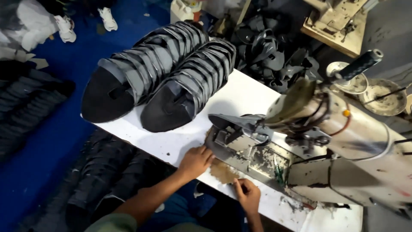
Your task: Stitching various grey fabric shoe components using an industrial sewing machine.
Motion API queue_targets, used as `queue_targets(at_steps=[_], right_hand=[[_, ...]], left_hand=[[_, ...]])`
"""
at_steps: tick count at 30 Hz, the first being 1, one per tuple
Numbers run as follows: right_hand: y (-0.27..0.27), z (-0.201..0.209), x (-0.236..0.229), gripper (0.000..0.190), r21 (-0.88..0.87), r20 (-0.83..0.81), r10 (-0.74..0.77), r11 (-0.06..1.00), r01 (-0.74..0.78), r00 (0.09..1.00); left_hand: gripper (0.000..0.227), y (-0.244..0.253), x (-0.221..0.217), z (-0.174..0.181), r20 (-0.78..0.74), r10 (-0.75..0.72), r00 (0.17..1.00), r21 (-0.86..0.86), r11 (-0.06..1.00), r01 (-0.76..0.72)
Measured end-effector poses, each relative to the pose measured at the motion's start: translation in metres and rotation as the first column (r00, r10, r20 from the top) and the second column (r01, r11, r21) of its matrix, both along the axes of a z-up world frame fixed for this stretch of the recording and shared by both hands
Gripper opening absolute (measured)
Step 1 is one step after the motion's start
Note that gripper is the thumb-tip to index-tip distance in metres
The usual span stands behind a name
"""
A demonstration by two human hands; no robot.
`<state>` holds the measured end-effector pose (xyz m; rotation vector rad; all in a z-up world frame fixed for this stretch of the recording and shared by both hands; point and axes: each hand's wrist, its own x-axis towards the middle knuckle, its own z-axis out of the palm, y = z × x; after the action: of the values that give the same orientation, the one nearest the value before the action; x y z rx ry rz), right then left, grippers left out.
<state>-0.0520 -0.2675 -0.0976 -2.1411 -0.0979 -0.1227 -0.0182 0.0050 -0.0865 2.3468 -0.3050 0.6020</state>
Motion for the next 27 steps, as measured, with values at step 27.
queue_targets(at_steps=[27], right_hand=[[-0.027, -0.070, 0.044, 0.029, 0.122, -0.116, -0.152, 0.979, 0.166, 0.981]], left_hand=[[0.014, -0.001, 0.009, -0.047, -0.056, -0.068, 0.996, -0.343, 0.938, 0.045]])
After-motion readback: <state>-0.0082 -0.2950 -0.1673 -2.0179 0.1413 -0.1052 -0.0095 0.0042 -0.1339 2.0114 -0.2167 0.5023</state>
